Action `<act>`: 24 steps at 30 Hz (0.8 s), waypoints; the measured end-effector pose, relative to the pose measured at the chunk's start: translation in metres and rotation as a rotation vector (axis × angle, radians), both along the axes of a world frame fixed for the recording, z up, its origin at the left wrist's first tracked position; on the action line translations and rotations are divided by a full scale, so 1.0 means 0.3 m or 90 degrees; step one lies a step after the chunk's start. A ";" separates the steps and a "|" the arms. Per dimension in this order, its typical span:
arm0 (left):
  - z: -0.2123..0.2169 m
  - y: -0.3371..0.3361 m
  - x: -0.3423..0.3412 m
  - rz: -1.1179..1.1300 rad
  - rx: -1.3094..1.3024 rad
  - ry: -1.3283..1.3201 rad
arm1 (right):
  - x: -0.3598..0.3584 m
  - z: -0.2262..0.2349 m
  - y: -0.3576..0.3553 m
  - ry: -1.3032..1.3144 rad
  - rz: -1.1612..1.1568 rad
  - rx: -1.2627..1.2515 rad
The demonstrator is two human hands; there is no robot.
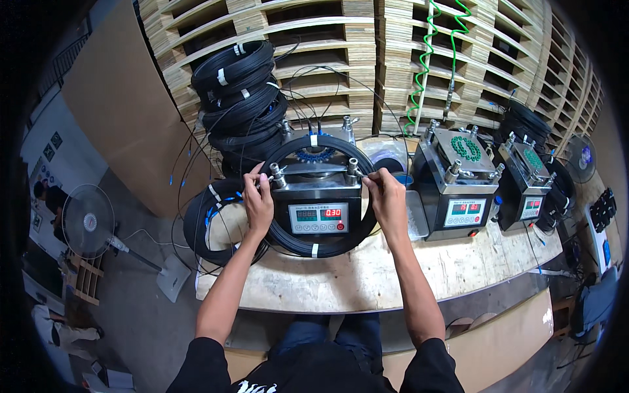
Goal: Polishing and assembling fiber optic cable connectors using specialized machinery in a factory setting.
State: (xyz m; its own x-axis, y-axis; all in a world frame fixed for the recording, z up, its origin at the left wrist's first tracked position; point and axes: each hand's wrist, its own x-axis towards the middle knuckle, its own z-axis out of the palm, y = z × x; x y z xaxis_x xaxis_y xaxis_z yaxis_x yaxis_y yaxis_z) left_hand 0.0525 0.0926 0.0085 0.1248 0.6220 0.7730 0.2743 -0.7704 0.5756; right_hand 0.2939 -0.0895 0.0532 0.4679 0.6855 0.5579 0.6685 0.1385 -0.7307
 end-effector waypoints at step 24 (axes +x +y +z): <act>0.013 -0.016 -0.006 -0.033 -0.043 -0.024 | -0.268 -0.286 -0.025 -0.295 -0.189 -0.189</act>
